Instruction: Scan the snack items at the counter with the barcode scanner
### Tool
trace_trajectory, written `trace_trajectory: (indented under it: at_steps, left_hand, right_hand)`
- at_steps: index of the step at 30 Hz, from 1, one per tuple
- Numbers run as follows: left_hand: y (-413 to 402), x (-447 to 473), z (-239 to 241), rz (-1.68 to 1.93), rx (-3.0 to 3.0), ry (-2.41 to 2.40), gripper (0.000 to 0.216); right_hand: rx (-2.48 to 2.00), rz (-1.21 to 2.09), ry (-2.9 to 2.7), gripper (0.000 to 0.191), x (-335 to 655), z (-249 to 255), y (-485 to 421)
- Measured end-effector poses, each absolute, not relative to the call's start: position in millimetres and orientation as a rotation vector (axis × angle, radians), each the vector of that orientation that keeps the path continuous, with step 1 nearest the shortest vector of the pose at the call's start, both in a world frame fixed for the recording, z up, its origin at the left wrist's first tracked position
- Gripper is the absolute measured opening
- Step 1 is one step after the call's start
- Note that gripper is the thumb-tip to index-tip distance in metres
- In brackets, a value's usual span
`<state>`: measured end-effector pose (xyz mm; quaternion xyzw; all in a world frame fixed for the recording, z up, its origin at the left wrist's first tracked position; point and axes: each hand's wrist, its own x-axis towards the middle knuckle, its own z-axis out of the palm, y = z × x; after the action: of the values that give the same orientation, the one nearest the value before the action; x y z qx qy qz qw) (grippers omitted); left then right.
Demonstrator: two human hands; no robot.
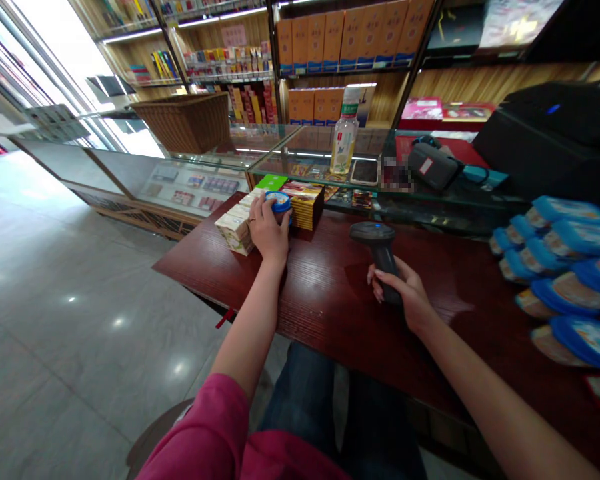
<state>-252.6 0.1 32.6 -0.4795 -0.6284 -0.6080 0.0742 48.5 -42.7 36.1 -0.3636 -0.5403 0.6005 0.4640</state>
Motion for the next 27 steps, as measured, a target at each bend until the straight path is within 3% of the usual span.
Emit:
trace_trajectory:
  at_steps: [9, 22, 27]
  left_hand:
    - [-11.1, -264.8, 29.5, -1.768, -1.570, -1.870, 0.050]
    - [-12.8, -254.0, 36.3, -1.738, -1.536, -1.739, 0.049]
    - [-15.6, -203.9, 43.5, -1.662, -1.917, -1.562, 0.041]
  right_hand:
    - [-0.895, 1.480, -1.327, 0.030, 48.9, 35.5, -42.5]
    - [-0.863, 1.466, -1.285, 0.030, 52.8, 32.7, -40.5]
    - [-0.817, 1.348, -1.259, 0.033, 65.9, 40.2, -48.9]
